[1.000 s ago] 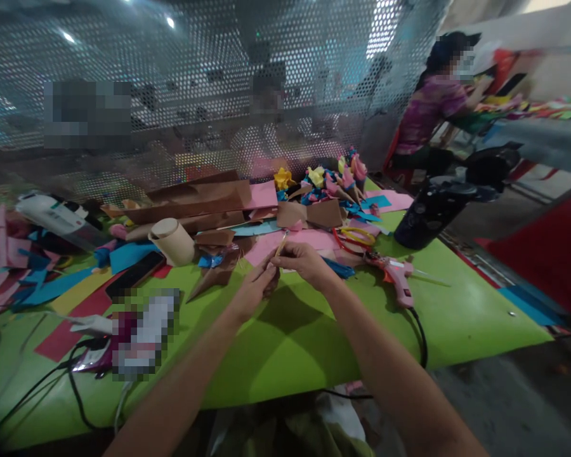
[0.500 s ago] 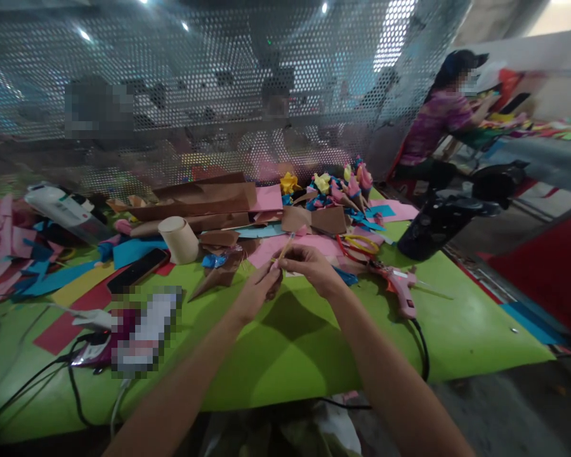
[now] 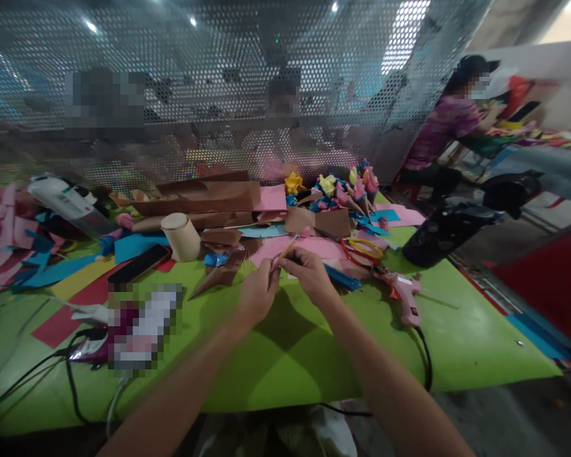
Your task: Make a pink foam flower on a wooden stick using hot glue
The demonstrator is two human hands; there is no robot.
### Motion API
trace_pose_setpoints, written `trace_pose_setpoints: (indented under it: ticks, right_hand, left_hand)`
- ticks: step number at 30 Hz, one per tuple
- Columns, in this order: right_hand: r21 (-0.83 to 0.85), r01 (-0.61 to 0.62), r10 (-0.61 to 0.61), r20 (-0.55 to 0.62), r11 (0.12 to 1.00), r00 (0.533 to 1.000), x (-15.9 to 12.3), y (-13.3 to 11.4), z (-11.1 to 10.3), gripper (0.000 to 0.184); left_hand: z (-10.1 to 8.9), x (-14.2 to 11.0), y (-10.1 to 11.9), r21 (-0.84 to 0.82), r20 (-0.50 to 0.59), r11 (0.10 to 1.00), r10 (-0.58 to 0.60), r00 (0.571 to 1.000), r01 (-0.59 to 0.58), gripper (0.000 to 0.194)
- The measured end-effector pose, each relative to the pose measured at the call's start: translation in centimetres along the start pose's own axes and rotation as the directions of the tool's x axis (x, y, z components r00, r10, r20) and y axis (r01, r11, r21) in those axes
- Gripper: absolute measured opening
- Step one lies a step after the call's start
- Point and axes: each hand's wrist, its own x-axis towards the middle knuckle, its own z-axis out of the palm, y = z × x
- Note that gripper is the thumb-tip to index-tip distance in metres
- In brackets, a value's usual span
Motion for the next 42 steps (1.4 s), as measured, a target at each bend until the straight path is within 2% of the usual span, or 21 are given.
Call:
trace_pose_setpoints:
  ticks: [7,11,20,23,28,31,34,38,42]
  right_hand:
    - [0.07,-0.055,0.058,-0.048,0.996,0.997,-0.1,0.1,-0.2,0.035]
    - [0.088,-0.058,0.059,-0.012,0.994,0.998,0.0,-0.1,-0.5,0.034]
    - [-0.146,0.015,-0.024,-0.059,0.989,0.998,-0.7,0.1,-0.9,0.032]
    - [-0.171,-0.023,0.007,-0.096,0.985,0.995,-0.7,0.5,-1.2,0.033]
    - [-0.018,-0.087,0.085,-0.115,0.996,0.99,-0.8,0.6,-1.6,0.041]
    - [0.026,-0.128,0.13,-0.083,0.991,0.988,-0.8,0.4,-1.9,0.043]
    - [0.0,-0.13,0.129,-0.044,0.992,0.991,-0.7,0.5,-2.2,0.038]
    - [-0.07,-0.094,0.091,-0.045,0.993,0.995,-0.5,0.7,-2.2,0.032]
    - [-0.096,-0.061,0.059,-0.02,0.994,0.998,-0.4,0.4,-1.6,0.035]
  left_hand:
    - [0.4,0.4,-0.3,0.007,-0.022,1.0,0.003,1.0,-0.003,0.019]
    - [0.3,0.3,-0.3,-0.016,-0.021,0.999,0.033,0.999,-0.033,0.017]
    - [0.3,-0.3,0.6,0.032,0.022,0.999,0.024,0.999,-0.025,0.024]
    - [0.2,-0.2,0.7,0.03,0.055,0.998,0.048,0.997,-0.049,0.026]
    - [-0.1,-0.2,0.8,0.016,0.102,0.998,0.066,0.993,-0.068,0.029]
    - [-0.3,-0.3,0.8,-0.001,0.138,0.996,0.089,0.986,-0.09,0.026]
    - [-0.4,-0.2,0.6,-0.023,0.165,0.994,0.112,0.98,-0.109,0.027]
    - [-0.2,-0.2,0.4,-0.026,0.148,0.995,0.095,0.984,-0.092,0.027]
    - [0.1,-0.1,0.2,-0.011,0.097,0.998,0.064,0.993,-0.063,0.029]
